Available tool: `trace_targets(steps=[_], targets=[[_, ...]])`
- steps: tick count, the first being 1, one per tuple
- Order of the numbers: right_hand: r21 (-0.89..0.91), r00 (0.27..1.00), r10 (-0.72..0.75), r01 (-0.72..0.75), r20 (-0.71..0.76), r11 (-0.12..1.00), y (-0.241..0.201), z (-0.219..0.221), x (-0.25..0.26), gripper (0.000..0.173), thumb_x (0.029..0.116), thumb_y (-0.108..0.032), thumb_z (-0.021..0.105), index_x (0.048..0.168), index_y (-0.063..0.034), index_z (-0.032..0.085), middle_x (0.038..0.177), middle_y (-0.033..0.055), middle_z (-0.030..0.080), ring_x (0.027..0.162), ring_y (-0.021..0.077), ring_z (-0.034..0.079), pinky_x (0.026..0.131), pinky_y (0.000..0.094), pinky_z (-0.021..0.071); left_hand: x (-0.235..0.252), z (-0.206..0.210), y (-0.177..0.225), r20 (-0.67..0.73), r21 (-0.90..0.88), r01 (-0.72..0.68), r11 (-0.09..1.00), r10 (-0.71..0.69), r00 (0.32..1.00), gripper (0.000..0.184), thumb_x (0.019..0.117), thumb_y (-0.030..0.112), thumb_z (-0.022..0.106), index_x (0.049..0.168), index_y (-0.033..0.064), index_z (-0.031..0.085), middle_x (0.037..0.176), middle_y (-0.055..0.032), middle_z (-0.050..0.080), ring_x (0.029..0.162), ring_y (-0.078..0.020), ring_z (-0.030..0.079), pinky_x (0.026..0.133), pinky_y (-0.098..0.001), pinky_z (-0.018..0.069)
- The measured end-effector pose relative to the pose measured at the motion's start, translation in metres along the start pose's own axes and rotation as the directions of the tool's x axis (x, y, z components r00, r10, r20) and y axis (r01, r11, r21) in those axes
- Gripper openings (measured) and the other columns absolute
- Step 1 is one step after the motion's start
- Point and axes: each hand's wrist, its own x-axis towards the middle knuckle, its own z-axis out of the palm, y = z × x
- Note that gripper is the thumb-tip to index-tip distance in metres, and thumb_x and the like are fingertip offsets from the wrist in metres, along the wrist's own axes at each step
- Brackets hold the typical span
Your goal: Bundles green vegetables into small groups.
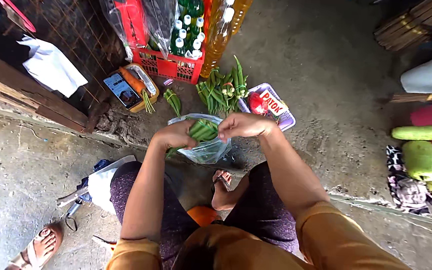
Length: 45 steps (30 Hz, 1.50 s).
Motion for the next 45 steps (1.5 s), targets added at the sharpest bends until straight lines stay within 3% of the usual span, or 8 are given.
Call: trace_targets(steps=[4, 8, 12, 16, 25, 29, 34, 45], targets=[[0.209, 0.987, -0.153, 0.159, -0.044, 0.965, 0.013, -0.008, 0.001, 0.027, 0.0957, -0.028, 0.058, 0.078, -0.0158, 0.072, 0.068, -0.0118, 0.065, 0.063, -0.0054, 0.055, 0.062, 0.0178, 0.0460, -0.007, -0.004, -0.004, -0.046, 0.390, 0.232, 0.891, -0.233, 0.971, 0.045, 0.0875, 0.000, 0.070, 0.130, 0.0006, 0.055, 0.093, -0.0184, 0.064, 0.071, -0.0277, 0.062, 0.067, -0.0471, 0.0527], [0.638, 0.903, -0.213, 0.416, -0.372, 0.648, 0.051, -0.025, 0.016, 0.030, 0.1027, -0.034, 0.057, 0.129, -0.0244, 0.068, 0.061, -0.0154, 0.055, 0.052, -0.0007, 0.050, 0.062, 0.0237, 0.0524, -0.015, -0.021, -0.017, -0.354, 0.167, 0.194, 0.967, -0.125, 0.927, 0.054, 0.0863, 0.004, 0.073, 0.136, 0.0000, 0.052, 0.105, -0.0218, 0.067, 0.090, -0.0342, 0.067, 0.082, -0.0573, 0.0547], [0.289, 0.872, 0.258, -0.143, -0.415, 0.946, 0.072, -0.004, 0.043, 0.036, 0.1060, -0.019, 0.049, 0.140, -0.0116, 0.059, 0.100, 0.0029, 0.073, 0.064, 0.0076, 0.056, 0.058, 0.0266, 0.0473, -0.016, -0.022, -0.012, -0.627, -0.455, -0.277, 0.847, -0.084, 0.774, 0.039, 0.0920, -0.005, 0.064, 0.128, 0.0010, 0.051, 0.094, -0.0103, 0.070, 0.073, -0.0185, 0.071, 0.069, -0.0346, 0.0631], [-0.230, 0.848, 0.460, -0.518, -0.261, 0.824, 0.098, 0.070, 0.058, 0.065, 0.0931, -0.037, 0.076, 0.150, -0.0149, 0.054, 0.150, 0.0186, 0.053, 0.136, 0.0392, 0.052, 0.111, 0.0658, 0.0407, -0.018, -0.022, -0.007, -0.681, -0.568, -0.409, 0.714, -0.127, 0.721, 0.025, 0.0940, -0.006, 0.062, 0.117, 0.0014, 0.055, 0.091, -0.0106, 0.071, 0.070, -0.0194, 0.071, 0.066, -0.0344, 0.0642], [-0.521, 0.725, 0.689, -0.596, -0.023, 0.610, 0.054, 0.166, 0.012, 0.078, 0.1012, -0.041, 0.062, 0.164, -0.0441, 0.016, 0.172, 0.0174, 0.003, 0.112, 0.0486, 0.062, 0.090, 0.0648, 0.0477, -0.015, -0.012, 0.002, -0.642, -0.527, -0.362, 0.769, -0.081, 0.762, 0.031, 0.0925, -0.005, 0.064, 0.120, 0.0041, 0.052, 0.093, -0.0074, 0.070, 0.072, -0.0172, 0.072, 0.067, -0.0318, 0.0647], [-0.357, 0.790, 0.595, -0.604, -0.150, 0.712, 0.055, 0.158, 0.013, 0.050, 0.1082, -0.043, 0.047, 0.156, -0.0283, 0.045, 0.164, 0.0181, 0.034, 0.122, 0.0443, 0.061, 0.097, 0.0618, 0.0488, -0.013, -0.008, 0.004, -0.639, -0.519, -0.375, 0.768, -0.057, 0.767, 0.028, 0.0917, -0.007, 0.063, 0.116, 0.0034, 0.053, 0.092, -0.0070, 0.071, 0.072, -0.0170, 0.072, 0.068, -0.0319, 0.0649], [-0.049, 0.701, 0.549, -0.636, -0.455, 0.770, 0.070, 0.132, 0.034, 0.043, 0.1097, -0.035, 0.048, 0.104, 0.0011, 0.070, 0.092, 0.0211, 0.071, 0.092, 0.0387, 0.070, 0.084, 0.0599, 0.0527, -0.010, -0.007, 0.007, -0.634, -0.545, -0.357, 0.758, -0.094, 0.767, 0.033, 0.0918, -0.007, 0.064, 0.120, 0.0041, 0.051, 0.094, -0.0080, 0.070, 0.074, -0.0177, 0.073, 0.068, -0.0316, 0.0648], [-0.545, 0.739, 0.633, -0.636, -0.230, 0.546, 0.088, 0.124, 0.061, 0.036, 0.1065, -0.017, 0.050, 0.141, -0.0116, 0.059, 0.138, 0.0230, 0.059, 0.117, 0.0474, 0.062, 0.091, 0.0659, 0.0505, 0.002, -0.005, 0.014, -0.575, -0.632, -0.390, 0.669, -0.068, 0.815, 0.030, 0.0922, -0.008, 0.062, 0.119, 0.0016, 0.053, 0.096, -0.0119, 0.072, 0.072, -0.0193, 0.072, 0.065, -0.0322, 0.0633]])
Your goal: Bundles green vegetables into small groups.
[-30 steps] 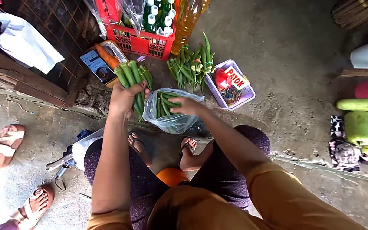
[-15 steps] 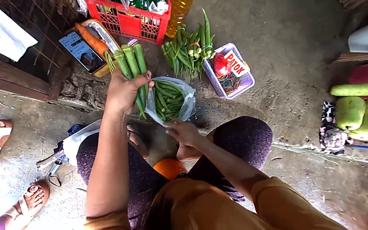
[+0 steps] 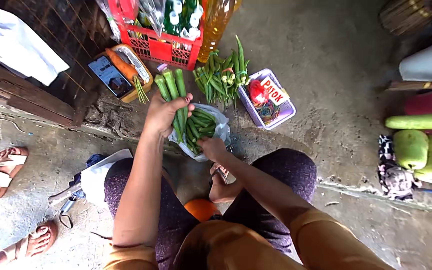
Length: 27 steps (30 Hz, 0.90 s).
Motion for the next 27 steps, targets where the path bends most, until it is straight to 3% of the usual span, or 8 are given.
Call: trace_targets(steps=[3, 5, 7, 9, 12, 22, 25, 27], targets=[[0.125, 0.985, 0.048, -0.027, -0.169, 0.992, 0.011, -0.029, -0.018, 0.037, 0.1098, -0.022, 0.045, 0.142, -0.0102, 0.058, 0.140, 0.0240, 0.059, 0.122, 0.0484, 0.061, 0.098, 0.0668, 0.0471, 0.000, 0.006, 0.000, -0.022, -0.091, 0.043, 0.995, -0.045, 0.999, 0.030, 0.0946, -0.006, 0.063, 0.122, 0.0018, 0.053, 0.096, -0.0128, 0.071, 0.074, -0.0210, 0.073, 0.068, -0.0349, 0.0642], [0.334, 0.848, 0.115, 0.076, -0.517, 0.939, 0.022, -0.054, -0.046, 0.031, 0.1064, -0.022, 0.054, 0.127, -0.0034, 0.069, 0.121, 0.0243, 0.070, 0.110, 0.0446, 0.068, 0.096, 0.0636, 0.0506, 0.000, 0.008, 0.000, -0.038, -0.111, 0.069, 0.991, -0.074, 0.997, 0.030, 0.0973, 0.001, 0.065, 0.124, 0.0039, 0.053, 0.097, -0.0124, 0.072, 0.075, -0.0211, 0.073, 0.068, -0.0352, 0.0639], [0.293, 0.467, 0.095, 0.373, -0.879, 0.880, 0.025, -0.068, -0.072, 0.019, 0.0977, -0.012, 0.066, 0.107, 0.0026, 0.074, 0.095, 0.0198, 0.074, 0.079, 0.0290, 0.071, 0.075, 0.0467, 0.0586, 0.000, 0.010, -0.005, -0.020, -0.101, 0.094, 0.990, -0.097, 0.995, 0.027, 0.1003, 0.007, 0.063, 0.126, 0.0053, 0.053, 0.099, -0.0118, 0.072, 0.075, -0.0209, 0.073, 0.067, -0.0349, 0.0632], [0.034, 0.089, -0.018, 0.550, -0.996, 0.834, 0.015, -0.083, -0.089, 0.013, 0.0944, -0.006, 0.068, 0.099, 0.0054, 0.071, 0.090, 0.0170, 0.073, 0.078, 0.0157, 0.070, 0.073, 0.0281, 0.0582, 0.003, 0.015, -0.012, 0.024, -0.091, 0.111, 0.990, -0.110, 0.994, 0.023, 0.1036, 0.010, 0.059, 0.125, 0.0048, 0.053, 0.099, -0.0111, 0.069, 0.075, -0.0206, 0.071, 0.067, -0.0349, 0.0629], [-0.203, -0.144, -0.148, 0.539, -0.978, 0.817, -0.007, -0.084, -0.086, 0.013, 0.0982, -0.007, 0.064, 0.092, 0.0017, 0.070, 0.091, 0.0176, 0.073, 0.085, 0.0201, 0.074, 0.078, 0.0293, 0.0612, 0.001, 0.030, -0.021, 0.077, -0.128, 0.138, 0.982, -0.129, 0.989, 0.022, 0.1071, 0.014, 0.053, 0.126, 0.0036, 0.053, 0.097, -0.0121, 0.070, 0.077, -0.0212, 0.072, 0.071, -0.0360, 0.0631], [-0.310, -0.082, -0.310, 0.489, -0.947, 0.815, -0.012, -0.056, -0.073, 0.018, 0.1009, -0.008, 0.057, 0.100, -0.0048, 0.075, 0.099, 0.0166, 0.076, 0.080, 0.0229, 0.073, 0.070, 0.0300, 0.0576, -0.004, 0.038, -0.022, 0.050, -0.236, 0.044, 0.971, -0.034, 0.998, 0.021, 0.1010, 0.000, 0.058, 0.122, 0.0017, 0.054, 0.092, -0.0127, 0.071, 0.074, -0.0196, 0.071, 0.071, -0.0331, 0.0619], [-0.050, 0.193, -0.262, 0.708, -0.945, 0.704, -0.007, -0.064, -0.086, 0.023, 0.0960, -0.005, 0.059, 0.112, -0.0002, 0.075, 0.112, 0.0170, 0.074, 0.081, 0.0143, 0.069, 0.071, 0.0260, 0.0573, -0.001, 0.036, -0.020, -0.028, -0.238, 0.019, 0.971, -0.026, 0.999, 0.015, 0.0980, 0.000, 0.063, 0.112, 0.0016, 0.058, 0.078, -0.0103, 0.069, 0.063, -0.0175, 0.068, 0.063, -0.0314, 0.0612], [0.337, 0.444, -0.140, 0.818, -0.885, 0.465, 0.003, -0.067, -0.095, 0.031, 0.0964, -0.003, 0.053, 0.121, 0.0016, 0.072, 0.124, 0.0117, 0.070, 0.078, 0.0029, 0.062, 0.068, 0.0202, 0.0533, -0.003, 0.031, -0.019, -0.036, -0.247, -0.012, 0.969, 0.003, 0.999, 0.012, 0.0982, 0.000, 0.061, 0.110, 0.0038, 0.059, 0.077, -0.0084, 0.069, 0.060, -0.0157, 0.068, 0.059, -0.0303, 0.0609]])
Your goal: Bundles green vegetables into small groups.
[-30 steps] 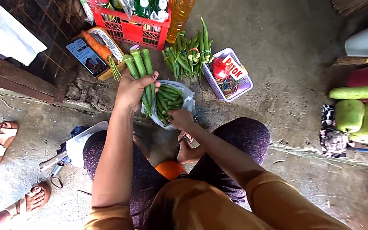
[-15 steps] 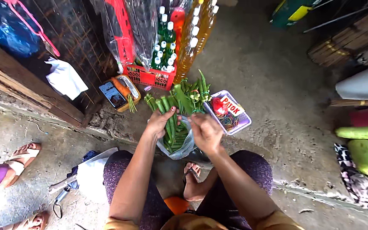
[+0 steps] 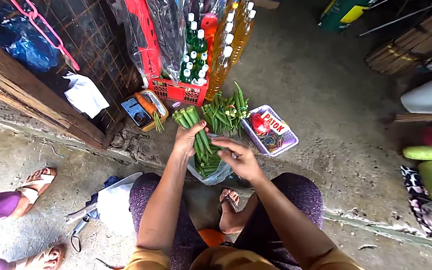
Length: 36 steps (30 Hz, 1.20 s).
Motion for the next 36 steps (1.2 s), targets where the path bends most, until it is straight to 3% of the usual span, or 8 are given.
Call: trace_targets(steps=[4, 7, 9, 14, 18, 22, 29, 36], targets=[[0.549, 0.912, 0.409, -0.349, 0.014, 0.759, -0.010, -0.025, 0.007, 0.046, 0.0919, -0.001, 0.031, 0.111, -0.0063, 0.071, 0.096, 0.0001, 0.075, 0.052, 0.0044, 0.058, 0.054, 0.0247, 0.0541, 0.001, -0.003, 0.000, 0.073, 0.148, -0.142, 0.979, 0.133, 0.988, 0.021, 0.0921, -0.009, 0.062, 0.109, 0.0030, 0.059, 0.084, -0.0079, 0.068, 0.066, -0.0142, 0.066, 0.064, -0.0293, 0.0605], [0.747, 0.924, 0.377, -0.298, 0.068, 0.594, -0.011, -0.040, 0.010, 0.045, 0.0931, 0.003, 0.028, 0.103, -0.0155, 0.068, 0.120, 0.0087, 0.074, 0.057, 0.0125, 0.067, 0.055, 0.0300, 0.0593, 0.002, -0.007, 0.000, 0.174, 0.738, -0.302, 0.603, 0.262, 0.949, 0.067, 0.0841, 0.005, 0.079, 0.142, 0.0031, 0.045, 0.110, -0.0172, 0.069, 0.097, -0.0266, 0.070, 0.087, -0.0465, 0.0593], [0.790, 0.954, 0.289, -0.235, 0.077, 0.567, -0.013, -0.050, 0.011, 0.048, 0.0960, 0.006, 0.027, 0.103, -0.0187, 0.068, 0.137, 0.0121, 0.066, 0.072, 0.0239, 0.076, 0.064, 0.0395, 0.0654, 0.002, -0.004, -0.003, 0.216, 0.864, -0.316, 0.393, 0.278, 0.936, 0.072, 0.0832, 0.012, 0.081, 0.145, 0.0023, 0.045, 0.115, -0.0229, 0.068, 0.104, -0.0362, 0.069, 0.090, -0.0582, 0.0554], [0.546, 0.980, 0.147, -0.051, -0.133, 0.836, -0.031, -0.054, 0.016, 0.044, 0.0891, 0.016, 0.057, 0.113, -0.0202, 0.059, 0.134, 0.0084, 0.068, 0.062, 0.0221, 0.074, 0.056, 0.0358, 0.0654, -0.003, 0.001, -0.005, 0.267, 0.894, -0.360, 0.266, 0.329, 0.906, 0.066, 0.0828, 0.010, 0.080, 0.140, 0.0006, 0.050, 0.115, -0.0230, 0.068, 0.105, -0.0387, 0.068, 0.089, -0.0602, 0.0540], [-0.025, 0.986, -0.045, 0.041, -0.163, 0.999, -0.036, -0.054, 0.018, 0.022, 0.0840, -0.012, 0.081, 0.097, -0.0047, 0.065, 0.116, 0.0073, 0.072, 0.074, 0.0081, 0.071, 0.063, 0.0238, 0.0614, -0.006, 0.003, -0.005, 0.328, 0.916, -0.383, 0.118, 0.330, 0.885, 0.062, 0.0842, 0.011, 0.079, 0.139, -0.0036, 0.053, 0.117, -0.0262, 0.067, 0.108, -0.0433, 0.067, 0.092, -0.0614, 0.0529], [-0.556, 0.994, -0.104, 0.096, 0.017, 0.826, -0.041, -0.047, 0.043, 0.048, 0.0849, -0.043, 0.079, 0.120, -0.0097, 0.076, 0.128, 0.0144, 0.064, 0.105, 0.0279, 0.063, 0.086, 0.0520, 0.0505, -0.004, 0.001, -0.014, 0.437, 0.896, -0.435, -0.090, 0.355, 0.826, 0.064, 0.0816, 0.009, 0.081, 0.137, -0.0057, 0.053, 0.110, -0.0280, 0.069, 0.101, -0.0467, 0.069, 0.086, -0.0612, 0.0549], [-0.686, 0.963, 0.094, 0.110, 0.252, 0.719, -0.040, -0.026, 0.082, 0.012, 0.0904, -0.026, 0.076, 0.094, -0.0147, 0.080, 0.136, 0.0082, 0.062, 0.126, 0.0315, 0.054, 0.100, 0.0594, 0.0401, 0.001, 0.001, -0.023, 0.502, 0.857, -0.429, -0.285, 0.272, 0.821, 0.082, 0.0823, 0.007, 0.078, 0.152, -0.0072, 0.037, 0.104, -0.0235, 0.072, 0.100, -0.0416, 0.071, 0.090, -0.0555, 0.0544], [-0.649, 0.926, -0.007, 0.270, 0.378, 0.711, -0.027, -0.029, 0.079, 0.014, 0.0928, -0.021, 0.071, 0.089, -0.0078, 0.075, 0.141, 0.0090, 0.060, 0.137, 0.0306, 0.048, 0.109, 0.0599, 0.0329, -0.001, -0.004, -0.020, 0.527, 0.835, -0.450, -0.317, 0.221, 0.821, 0.073, 0.0828, 0.008, 0.078, 0.146, -0.0075, 0.045, 0.109, -0.0234, 0.072, 0.106, -0.0408, 0.070, 0.094, -0.0554, 0.0527]])
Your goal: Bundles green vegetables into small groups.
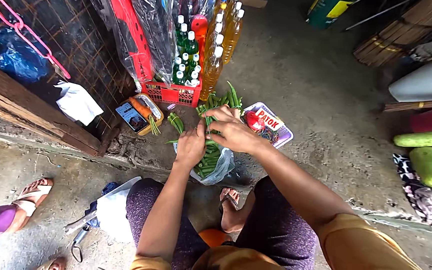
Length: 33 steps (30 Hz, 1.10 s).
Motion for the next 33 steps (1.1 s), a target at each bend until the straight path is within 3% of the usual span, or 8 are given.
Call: trace_targets(steps=[8, 12, 18, 21, 25, 28, 30, 33], targets=[[-0.022, 0.997, 0.012, -0.010, 0.071, 1.000, 0.005, -0.008, -0.003, 0.012, 0.0973, -0.019, 0.068, 0.098, -0.0074, 0.070, 0.150, 0.0124, 0.050, 0.141, 0.0341, 0.042, 0.113, 0.0610, 0.0301, 0.002, -0.007, 0.001, 0.136, -0.046, 0.073, 0.996, -0.066, 0.988, 0.060, 0.0869, 0.012, 0.076, 0.141, -0.0017, 0.053, 0.116, -0.0226, 0.070, 0.115, -0.0393, 0.066, 0.101, -0.0553, 0.0495], [0.046, 0.999, 0.049, -0.048, -0.020, 0.998, 0.006, -0.011, -0.005, 0.042, 0.0878, -0.036, 0.078, 0.119, -0.0093, 0.069, 0.125, 0.0110, 0.066, 0.112, 0.0301, 0.063, 0.097, 0.0635, 0.0408, 0.006, -0.014, 0.003, 0.257, -0.042, 0.164, 0.986, -0.148, 0.955, 0.045, 0.0929, 0.015, 0.070, 0.134, 0.0010, 0.058, 0.121, -0.0218, 0.067, 0.119, -0.0385, 0.064, 0.099, -0.0559, 0.0499], [-0.134, 0.822, 0.371, -0.349, 0.432, 0.928, -0.023, -0.016, 0.018, 0.066, 0.0819, -0.038, 0.086, 0.134, -0.0154, 0.052, 0.119, 0.0138, 0.066, 0.110, 0.0357, 0.064, 0.096, 0.0644, 0.0429, 0.006, -0.020, 0.006, 0.372, -0.174, 0.206, 0.963, -0.129, 0.919, 0.050, 0.0904, 0.019, 0.075, 0.132, -0.0016, 0.057, 0.117, -0.0232, 0.067, 0.113, -0.0393, 0.065, 0.095, -0.0590, 0.0507], [0.224, 0.793, 0.335, -0.498, 0.509, 0.838, 0.010, -0.012, 0.014, 0.068, 0.0797, -0.022, 0.090, 0.133, -0.0091, 0.051, 0.098, 0.0163, 0.068, 0.082, 0.0296, 0.067, 0.076, 0.0514, 0.0561, 0.004, -0.023, -0.003, 0.337, -0.484, 0.298, 0.823, -0.139, 0.931, 0.055, 0.0860, 0.018, 0.082, 0.133, 0.0000, 0.058, 0.110, -0.0209, 0.070, 0.103, -0.0349, 0.069, 0.092, -0.0581, 0.0541], [0.379, 0.765, 0.267, -0.550, 0.587, 0.744, 0.028, -0.008, -0.009, 0.057, 0.0780, -0.017, 0.088, 0.116, 0.0029, 0.051, 0.079, 0.0094, 0.062, 0.066, 0.0177, 0.060, 0.065, 0.0380, 0.0541, 0.002, -0.026, -0.013, 0.288, -0.821, 0.373, 0.433, -0.249, 0.925, 0.058, 0.0768, -0.006, 0.081, 0.129, 0.0004, 0.058, 0.108, -0.0129, 0.071, 0.096, -0.0176, 0.071, 0.088, -0.0372, 0.0596], [0.644, 0.959, -0.046, -0.152, 0.279, 0.749, -0.003, -0.022, -0.038, 0.027, 0.0838, -0.031, 0.081, 0.082, -0.0066, 0.070, 0.078, -0.0056, 0.068, 0.077, 0.0002, 0.060, 0.077, 0.0253, 0.0492, 0.005, -0.020, -0.015, 0.317, -0.861, 0.423, 0.282, -0.353, 0.880, 0.049, 0.0786, -0.006, 0.082, 0.122, -0.0006, 0.061, 0.100, -0.0118, 0.072, 0.089, -0.0161, 0.070, 0.083, -0.0347, 0.0599], [0.842, 0.970, -0.138, 0.243, -0.201, 0.481, -0.018, -0.012, -0.049, 0.021, 0.0963, -0.037, 0.070, 0.090, -0.0196, 0.079, 0.098, -0.0073, 0.077, 0.102, 0.0050, 0.069, 0.100, 0.0318, 0.0524, 0.005, -0.017, -0.011, 0.350, -0.878, 0.446, 0.172, -0.403, 0.846, 0.040, 0.0808, -0.003, 0.081, 0.116, -0.0001, 0.063, 0.093, -0.0108, 0.072, 0.081, -0.0160, 0.070, 0.077, -0.0338, 0.0601], [0.934, 0.853, 0.410, 0.357, -0.323, -0.006, -0.026, 0.022, -0.046, 0.031, 0.0952, -0.035, 0.070, 0.117, -0.0149, 0.078, 0.130, 0.0085, 0.071, 0.126, 0.0245, 0.064, 0.109, 0.0431, 0.0510, 0.006, -0.019, 0.001, 0.303, -0.929, 0.367, 0.044, -0.478, 0.824, 0.034, 0.0819, -0.001, 0.081, 0.112, -0.0010, 0.064, 0.088, -0.0108, 0.071, 0.075, -0.0162, 0.069, 0.072, -0.0327, 0.0601]])
